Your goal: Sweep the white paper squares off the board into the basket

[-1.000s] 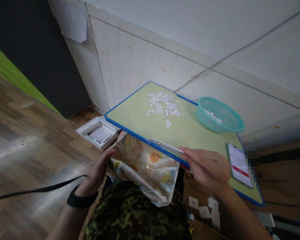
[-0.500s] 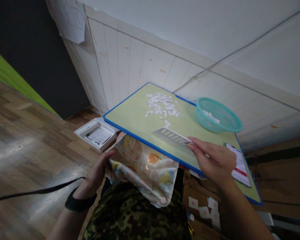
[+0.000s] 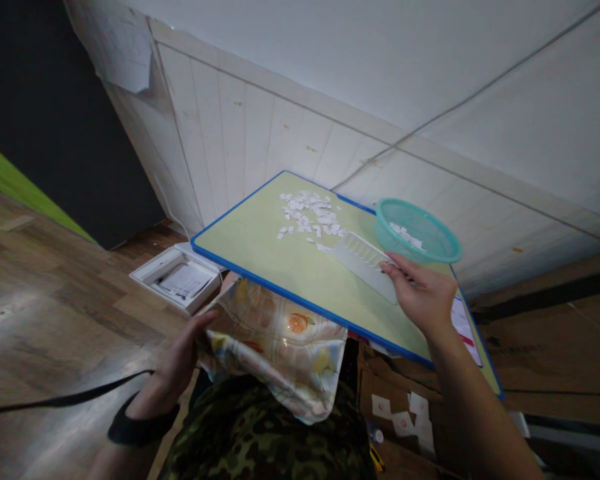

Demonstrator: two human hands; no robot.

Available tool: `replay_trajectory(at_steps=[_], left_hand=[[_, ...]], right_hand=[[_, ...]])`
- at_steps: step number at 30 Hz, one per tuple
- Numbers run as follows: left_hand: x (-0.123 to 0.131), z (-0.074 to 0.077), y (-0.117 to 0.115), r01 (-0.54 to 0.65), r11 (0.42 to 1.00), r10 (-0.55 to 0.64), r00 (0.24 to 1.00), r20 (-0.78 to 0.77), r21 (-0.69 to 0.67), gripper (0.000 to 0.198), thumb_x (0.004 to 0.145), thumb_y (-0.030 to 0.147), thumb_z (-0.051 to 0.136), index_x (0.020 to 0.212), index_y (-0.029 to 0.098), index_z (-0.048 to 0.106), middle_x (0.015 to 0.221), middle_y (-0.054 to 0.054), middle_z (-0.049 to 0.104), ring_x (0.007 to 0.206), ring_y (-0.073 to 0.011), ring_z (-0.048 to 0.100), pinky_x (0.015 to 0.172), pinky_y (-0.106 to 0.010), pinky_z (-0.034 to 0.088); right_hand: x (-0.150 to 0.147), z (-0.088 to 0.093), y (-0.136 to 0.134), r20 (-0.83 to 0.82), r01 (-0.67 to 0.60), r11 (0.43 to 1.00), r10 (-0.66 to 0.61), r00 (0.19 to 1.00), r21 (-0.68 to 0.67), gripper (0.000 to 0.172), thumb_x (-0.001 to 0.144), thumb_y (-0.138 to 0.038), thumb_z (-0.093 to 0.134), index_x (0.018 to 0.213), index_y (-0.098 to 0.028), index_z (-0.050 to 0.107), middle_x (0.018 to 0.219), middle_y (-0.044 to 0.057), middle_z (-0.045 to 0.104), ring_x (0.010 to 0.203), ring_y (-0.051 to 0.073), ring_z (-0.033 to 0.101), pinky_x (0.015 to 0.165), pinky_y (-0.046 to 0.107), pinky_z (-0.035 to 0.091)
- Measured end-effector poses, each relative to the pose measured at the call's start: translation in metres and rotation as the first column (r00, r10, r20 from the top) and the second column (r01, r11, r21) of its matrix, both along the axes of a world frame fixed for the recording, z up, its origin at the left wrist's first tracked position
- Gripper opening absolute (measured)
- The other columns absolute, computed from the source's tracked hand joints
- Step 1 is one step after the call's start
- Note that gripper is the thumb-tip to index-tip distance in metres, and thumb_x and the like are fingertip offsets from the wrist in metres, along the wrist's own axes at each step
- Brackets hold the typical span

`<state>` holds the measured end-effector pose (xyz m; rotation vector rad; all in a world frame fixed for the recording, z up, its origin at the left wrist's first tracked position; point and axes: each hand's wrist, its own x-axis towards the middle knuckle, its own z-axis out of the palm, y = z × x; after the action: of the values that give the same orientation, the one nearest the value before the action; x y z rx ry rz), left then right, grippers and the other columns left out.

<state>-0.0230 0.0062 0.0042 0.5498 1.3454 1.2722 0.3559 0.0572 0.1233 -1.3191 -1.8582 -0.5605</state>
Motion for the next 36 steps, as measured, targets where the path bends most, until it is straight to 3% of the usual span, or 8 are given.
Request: replay_trajectory(at_steps=[5, 9, 13, 19, 29, 36], left_hand=[[-0.001, -0.002, 0.0, -0.002, 0.996, 0.006, 0.999, 0.039, -0.089, 0.026, 0.067, 0.044, 0.072, 0.082, 0.023, 0.077, 0.082, -0.001, 0.078, 0.102, -0.0301, 0.065, 0.076, -0.033, 0.053], [0.003, 0.008, 0.0, -0.037, 0.995, 0.041, 0.999, 0.037, -0.096, 0.024, 0.064, 0.043, 0.074, 0.077, 0.023, 0.078, 0.081, -0.001, 0.078, 0.106, -0.0316, 0.063, 0.075, -0.033, 0.053], [0.005, 0.014, 0.0, 0.009, 0.992, 0.002, 0.997, 0.078, -0.129, 0.028, 0.067, 0.041, 0.073, 0.087, 0.022, 0.077, 0.069, 0.0, 0.075, 0.097, -0.0312, 0.067, 0.072, -0.035, 0.054], [0.002, 0.005, -0.001, 0.007, 0.999, -0.004, 0.997, 0.074, -0.042, 0.026, 0.069, 0.041, 0.072, 0.087, 0.024, 0.077, 0.086, 0.001, 0.079, 0.112, -0.0269, 0.062, 0.082, -0.028, 0.051], [-0.003, -0.011, 0.0, 0.004, 0.997, -0.004, 1.0, 0.008, -0.079, 0.034, 0.07, 0.046, 0.068, 0.094, 0.023, 0.076, 0.109, -0.002, 0.076, 0.122, -0.032, 0.055, 0.092, -0.038, 0.048], [-0.002, -0.008, 0.001, 0.006, 0.998, -0.004, 0.999, 0.031, -0.063, 0.032, 0.067, 0.047, 0.07, 0.086, 0.022, 0.077, 0.092, -0.002, 0.078, 0.107, -0.0323, 0.063, 0.078, -0.035, 0.052]], right_hand=[[-0.017, 0.001, 0.01, -0.083, 0.015, 1.0, -0.016, 0.996, -0.005, 0.021, 0.083, -0.031, 0.064, 0.098, -0.023, 0.075, 0.086, 0.004, 0.076, 0.063, 0.017, 0.071, 0.056, 0.024, 0.053], [-0.026, 0.001, 0.016, -0.031, -0.039, 0.999, 0.038, 0.999, -0.015, 0.021, 0.085, -0.028, 0.061, 0.099, -0.021, 0.075, 0.085, 0.004, 0.076, 0.061, 0.015, 0.07, 0.059, 0.023, 0.054], [-0.011, -0.003, 0.017, 0.021, -0.005, 1.0, 0.005, 1.0, 0.001, 0.021, 0.085, -0.028, 0.061, 0.099, -0.02, 0.075, 0.085, 0.004, 0.076, 0.058, 0.015, 0.069, 0.055, 0.023, 0.052], [0.003, -0.009, 0.019, -0.052, 0.104, 0.994, -0.102, 0.993, 0.027, 0.024, 0.084, -0.031, 0.062, 0.1, -0.02, 0.075, 0.083, 0.005, 0.076, 0.056, 0.017, 0.068, 0.052, 0.025, 0.049], [-0.032, -0.001, 0.036, 0.03, -0.084, 0.995, 0.086, 0.996, -0.048, 0.023, 0.088, -0.025, 0.058, 0.104, -0.019, 0.073, 0.091, 0.004, 0.075, 0.068, 0.015, 0.072, 0.06, 0.022, 0.053], [-0.025, 0.006, 0.012, -0.033, -0.115, 0.992, 0.114, 0.993, -0.041, 0.02, 0.085, -0.025, 0.063, 0.101, -0.022, 0.074, 0.092, 0.003, 0.075, 0.068, 0.016, 0.072, 0.06, 0.024, 0.055]])
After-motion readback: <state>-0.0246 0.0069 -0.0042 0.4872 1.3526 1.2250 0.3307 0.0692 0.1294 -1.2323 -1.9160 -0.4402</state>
